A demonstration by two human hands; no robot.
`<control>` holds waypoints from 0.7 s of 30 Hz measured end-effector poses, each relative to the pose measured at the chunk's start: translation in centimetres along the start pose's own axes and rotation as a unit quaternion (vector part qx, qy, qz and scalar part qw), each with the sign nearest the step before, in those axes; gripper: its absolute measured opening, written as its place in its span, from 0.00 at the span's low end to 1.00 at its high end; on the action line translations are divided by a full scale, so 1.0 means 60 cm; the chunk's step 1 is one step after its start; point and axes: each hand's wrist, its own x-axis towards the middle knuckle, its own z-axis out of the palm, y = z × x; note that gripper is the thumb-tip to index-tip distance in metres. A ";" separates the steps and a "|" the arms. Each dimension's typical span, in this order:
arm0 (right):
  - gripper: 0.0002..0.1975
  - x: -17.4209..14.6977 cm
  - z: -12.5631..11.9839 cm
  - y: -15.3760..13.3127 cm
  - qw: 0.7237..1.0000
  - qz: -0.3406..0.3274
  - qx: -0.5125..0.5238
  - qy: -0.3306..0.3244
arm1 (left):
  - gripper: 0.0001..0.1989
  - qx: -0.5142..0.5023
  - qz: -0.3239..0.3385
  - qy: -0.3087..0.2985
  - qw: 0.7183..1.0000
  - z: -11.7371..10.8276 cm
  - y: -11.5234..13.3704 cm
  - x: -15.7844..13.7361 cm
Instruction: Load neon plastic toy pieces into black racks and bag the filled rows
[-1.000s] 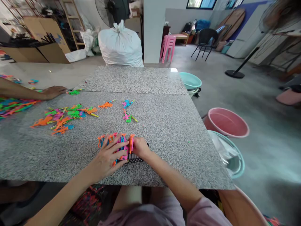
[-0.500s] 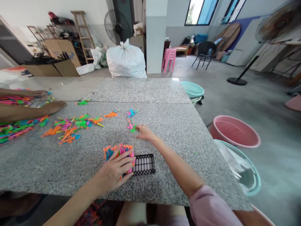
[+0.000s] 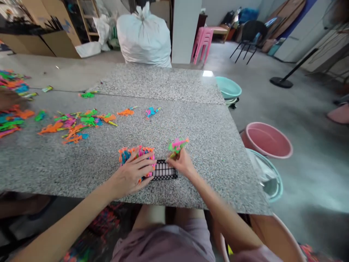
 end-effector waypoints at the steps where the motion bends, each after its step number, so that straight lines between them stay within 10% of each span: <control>1: 0.17 -0.032 0.014 0.009 0.999 0.007 0.045 -0.014 | 0.08 0.001 -0.002 -0.005 1.000 0.000 0.000 0.000; 8: 0.10 -0.097 0.092 -0.007 0.995 0.009 -0.101 -0.015 | 0.12 0.018 0.004 -0.016 1.000 0.000 -0.002 -0.004; 14: 0.14 -0.088 0.094 -0.039 0.956 -0.060 -0.281 -0.060 | 0.23 0.002 -0.005 -0.024 1.000 -0.003 0.001 0.000; 21: 0.09 -0.056 0.048 -0.051 0.947 -0.082 -0.242 -0.194 | 0.13 -0.006 0.005 -0.006 1.000 0.007 -0.007 -0.006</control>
